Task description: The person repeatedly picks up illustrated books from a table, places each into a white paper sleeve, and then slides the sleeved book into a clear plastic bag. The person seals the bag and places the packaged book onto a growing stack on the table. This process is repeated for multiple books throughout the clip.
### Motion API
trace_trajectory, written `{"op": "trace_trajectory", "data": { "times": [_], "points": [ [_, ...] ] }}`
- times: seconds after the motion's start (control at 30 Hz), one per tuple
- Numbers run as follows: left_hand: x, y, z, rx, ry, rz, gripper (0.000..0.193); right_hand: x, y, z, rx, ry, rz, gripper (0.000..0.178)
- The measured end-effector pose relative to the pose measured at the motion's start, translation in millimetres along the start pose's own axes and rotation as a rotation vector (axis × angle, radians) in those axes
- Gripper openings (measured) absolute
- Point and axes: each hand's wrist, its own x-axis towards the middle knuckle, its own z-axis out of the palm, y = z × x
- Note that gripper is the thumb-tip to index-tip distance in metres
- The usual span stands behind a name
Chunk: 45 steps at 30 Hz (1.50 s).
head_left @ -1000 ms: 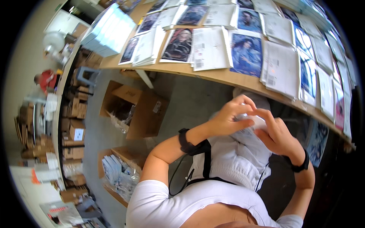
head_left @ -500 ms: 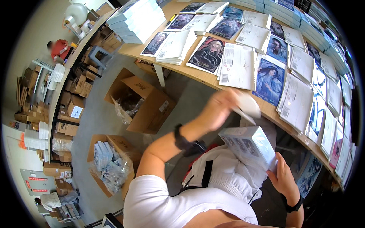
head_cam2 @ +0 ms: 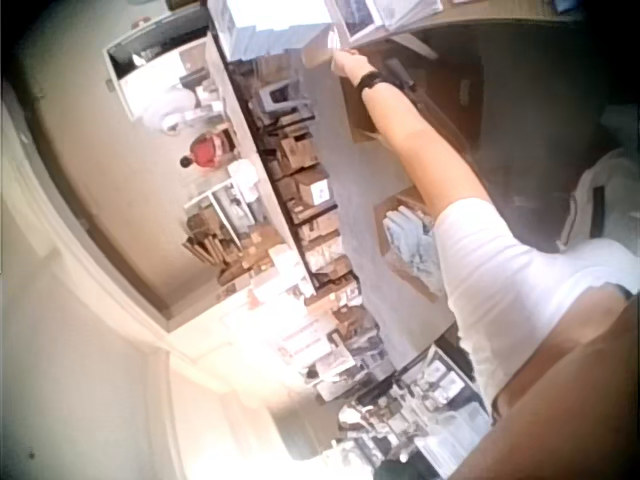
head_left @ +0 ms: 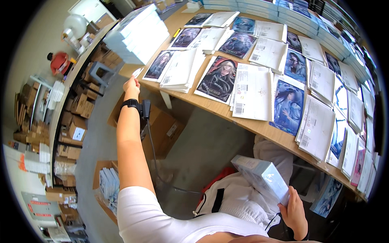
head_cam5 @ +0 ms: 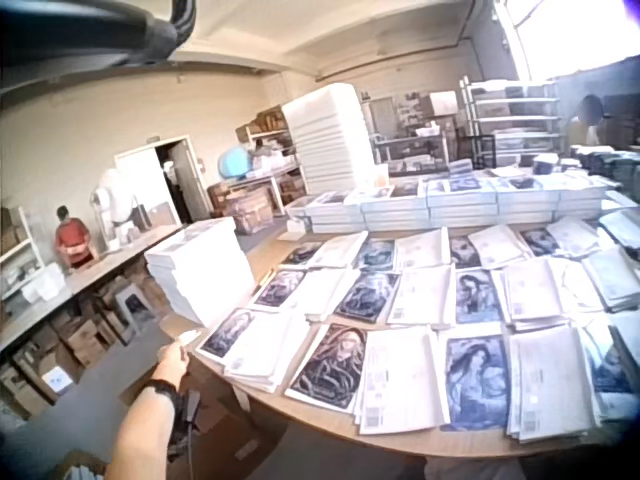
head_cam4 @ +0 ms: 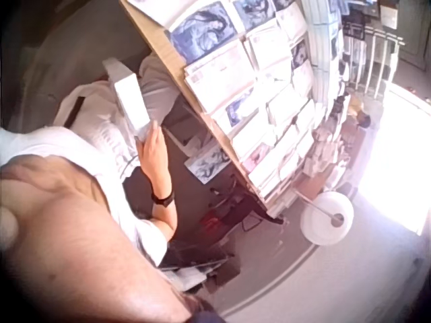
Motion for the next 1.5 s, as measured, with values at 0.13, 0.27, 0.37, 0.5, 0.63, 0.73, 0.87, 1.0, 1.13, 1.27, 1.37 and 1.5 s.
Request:
{"op": "trace_trajectory", "data": {
  "times": [0.13,0.27,0.37,0.5,0.63,0.73,0.87,1.0,1.13,1.27,1.37,1.5],
  "points": [
    [44,-13,13,-0.215,0.038,0.07,0.012,2,-8,-1,0.027,0.014,-0.036,0.065],
    [36,-18,36,-0.073,-0.031,0.14,0.014,5,-14,-6,0.032,0.078,-0.034,0.062],
    [34,-5,29,0.066,-0.025,0.293,0.013,9,-9,-9,0.057,0.064,-0.051,0.063],
    [-9,-17,18,0.502,-0.193,0.923,0.024,20,-4,-8,0.014,0.13,-0.101,0.063],
    [-231,-50,-4,0.402,-0.863,0.87,0.013,33,-3,-4,0.057,0.089,-0.04,0.067],
    [-352,-68,-17,0.355,-1.464,0.771,0.021,35,0,0,0.031,0.164,-0.135,0.067],
    [-427,-66,-1,0.406,-1.775,0.7,0.037,37,-3,1,-0.002,0.179,-0.172,0.066],
    [-450,-75,5,0.6,-1.941,0.441,0.036,32,-3,0,-0.004,0.176,-0.18,0.065],
    [-471,-89,-4,0.642,-1.802,-0.05,0.043,24,3,4,0.007,0.206,-0.209,0.064],
    [-483,-90,-10,0.603,-1.807,-0.091,0.039,14,12,5,0.028,0.241,-0.237,0.064],
    [-491,-87,-13,0.645,-1.795,-0.085,0.036,9,17,4,0.036,0.24,-0.245,0.063],
    [-499,-86,-16,0.695,-1.824,0.065,0.031,3,25,1,0.035,0.216,-0.273,0.061]
  ]
}}
